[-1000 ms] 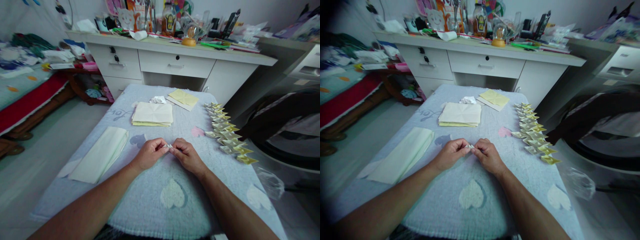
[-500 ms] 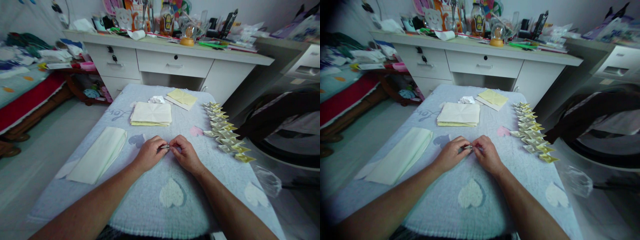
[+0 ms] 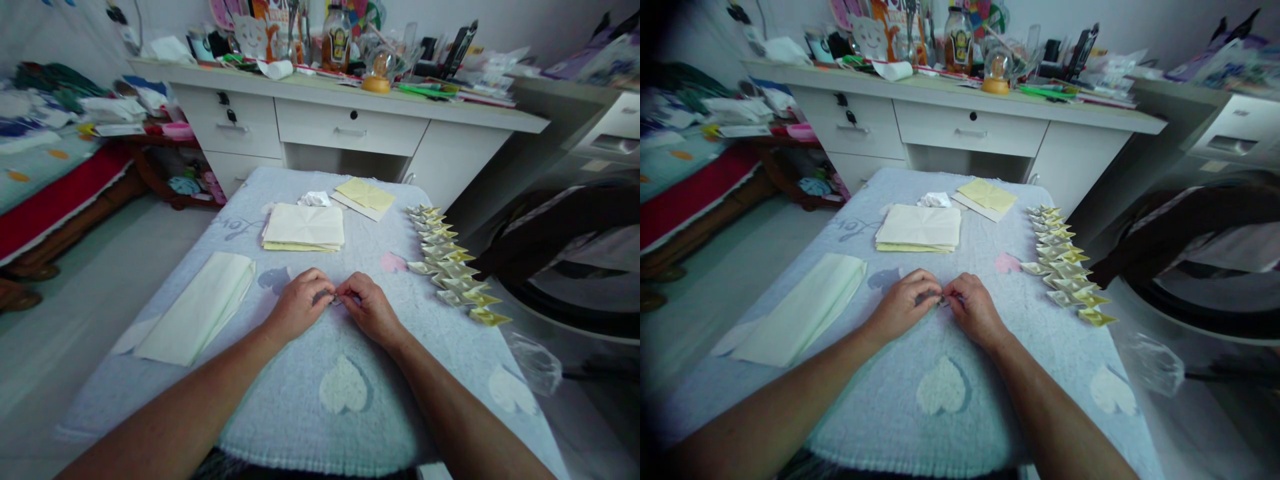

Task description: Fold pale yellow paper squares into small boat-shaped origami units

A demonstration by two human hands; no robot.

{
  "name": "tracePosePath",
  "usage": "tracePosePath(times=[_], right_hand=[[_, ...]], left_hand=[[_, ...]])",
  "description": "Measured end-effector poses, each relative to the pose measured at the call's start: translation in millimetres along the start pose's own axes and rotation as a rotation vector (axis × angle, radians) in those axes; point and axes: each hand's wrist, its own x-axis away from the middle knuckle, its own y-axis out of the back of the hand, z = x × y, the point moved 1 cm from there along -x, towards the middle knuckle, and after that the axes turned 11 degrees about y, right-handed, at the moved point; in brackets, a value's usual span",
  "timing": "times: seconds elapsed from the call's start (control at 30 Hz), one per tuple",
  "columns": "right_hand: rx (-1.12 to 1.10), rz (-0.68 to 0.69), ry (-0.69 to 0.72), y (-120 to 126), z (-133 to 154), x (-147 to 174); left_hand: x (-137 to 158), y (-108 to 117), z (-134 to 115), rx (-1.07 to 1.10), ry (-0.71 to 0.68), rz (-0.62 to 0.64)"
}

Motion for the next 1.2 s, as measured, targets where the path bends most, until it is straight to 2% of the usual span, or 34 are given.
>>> tracePosePath(times=[0.23,0.37,0.63,0.83,1.2], right_hand=[[0.023,0.028,-0.012,2.1,0.0,0.1],[0.055,0.018,-0.053,6.3,-0.3,-0.2],[0.089,0.024,-0.098,11.0,1.8,-0.3],[0.098,0.011,-0.159,10.1,0.2,1.4],[0.105,-0.108,-0.130,13.4,3.8,2.1]], left_hand=[[-0.8,-0.8,-1.3,-0.039,0.008,0.014],[-1.0,1.9,-1.7,-0.002,0.082,-0.003],[-0.9,1.1,2.5,0.380,0.328,0.079],[-3.3,-2.2,1.1,0.556,0.360,0.099],[-7.1,-3.4,3.6,0.721,0.442,0.071]])
